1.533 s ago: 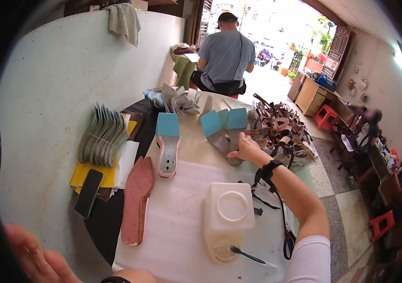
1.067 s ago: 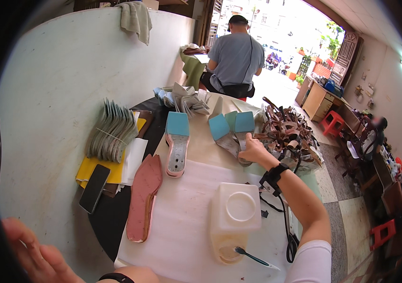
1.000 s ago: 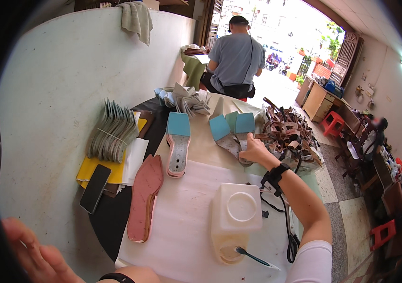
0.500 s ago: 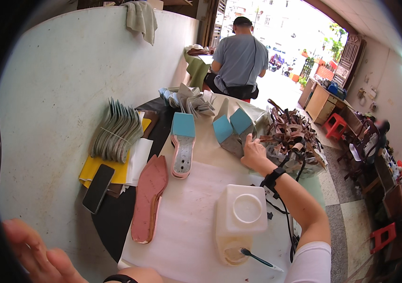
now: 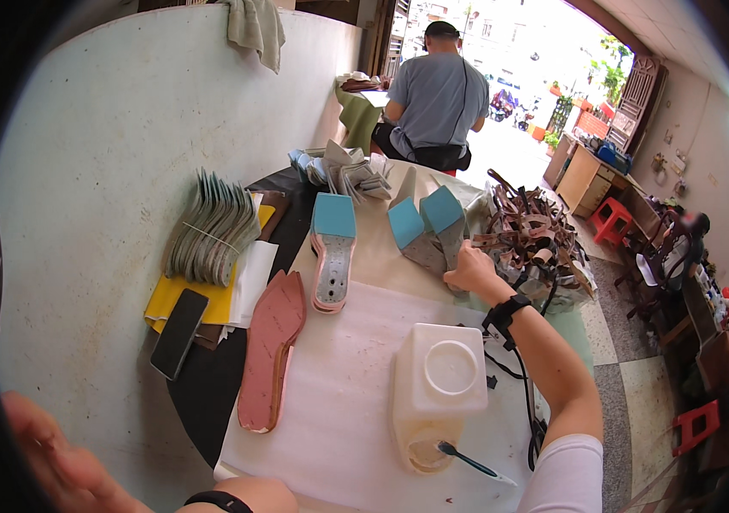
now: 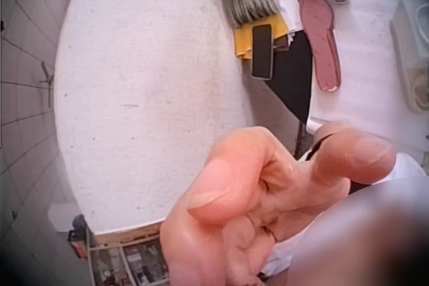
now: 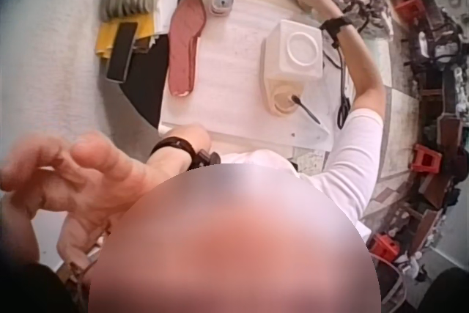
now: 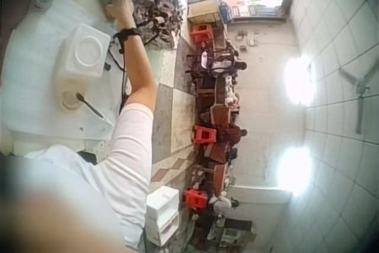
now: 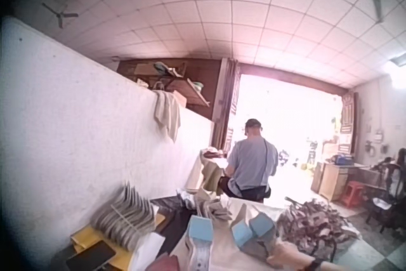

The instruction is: The person peels a pink strip from a shoe insole, applies adhesive to the edges of another insole with a brush, and then presses a brown leather strap onto the glued perimeter.

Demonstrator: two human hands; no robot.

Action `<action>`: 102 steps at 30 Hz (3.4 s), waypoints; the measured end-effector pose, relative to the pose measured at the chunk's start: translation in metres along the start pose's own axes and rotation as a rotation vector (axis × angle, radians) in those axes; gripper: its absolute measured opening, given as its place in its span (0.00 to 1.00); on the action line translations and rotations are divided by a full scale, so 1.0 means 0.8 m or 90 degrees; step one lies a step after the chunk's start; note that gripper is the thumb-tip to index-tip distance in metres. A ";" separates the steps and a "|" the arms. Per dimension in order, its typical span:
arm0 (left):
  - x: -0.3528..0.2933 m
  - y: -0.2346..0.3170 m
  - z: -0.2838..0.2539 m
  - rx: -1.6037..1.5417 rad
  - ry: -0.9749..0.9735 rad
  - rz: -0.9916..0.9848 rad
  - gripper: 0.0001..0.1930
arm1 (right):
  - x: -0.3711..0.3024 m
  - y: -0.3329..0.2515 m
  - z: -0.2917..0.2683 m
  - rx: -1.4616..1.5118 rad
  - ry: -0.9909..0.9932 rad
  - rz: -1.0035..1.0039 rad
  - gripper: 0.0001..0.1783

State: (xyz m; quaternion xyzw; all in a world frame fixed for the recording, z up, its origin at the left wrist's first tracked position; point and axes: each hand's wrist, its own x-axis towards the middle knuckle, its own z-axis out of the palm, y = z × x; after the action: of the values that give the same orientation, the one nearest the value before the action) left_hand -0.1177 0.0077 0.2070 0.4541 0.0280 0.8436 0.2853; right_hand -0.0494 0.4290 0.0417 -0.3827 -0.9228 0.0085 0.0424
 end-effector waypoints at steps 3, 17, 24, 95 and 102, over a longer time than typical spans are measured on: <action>0.000 -0.001 0.001 -0.009 -0.002 -0.011 0.14 | 0.002 0.017 0.009 0.041 -0.009 0.008 0.41; 0.004 -0.010 0.003 -0.040 -0.012 -0.078 0.17 | 0.004 0.019 0.021 0.100 0.034 0.027 0.35; -0.002 0.001 -0.003 -0.056 -0.007 -0.071 0.18 | -0.003 0.007 0.020 0.090 0.013 0.040 0.31; 0.026 -0.065 -0.116 -0.115 0.232 -0.149 0.08 | -0.353 -0.014 -0.194 0.829 0.105 0.026 0.29; 0.028 -0.104 -0.087 0.244 0.199 -0.169 0.08 | -0.476 -0.018 -0.162 0.943 0.013 0.117 0.29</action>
State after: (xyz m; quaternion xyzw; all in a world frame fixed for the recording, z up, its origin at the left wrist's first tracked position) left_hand -0.1438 0.1037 0.1571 0.3566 0.2901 0.8380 0.2940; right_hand 0.2193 0.1471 0.1439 -0.3299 -0.6396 0.6276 0.2970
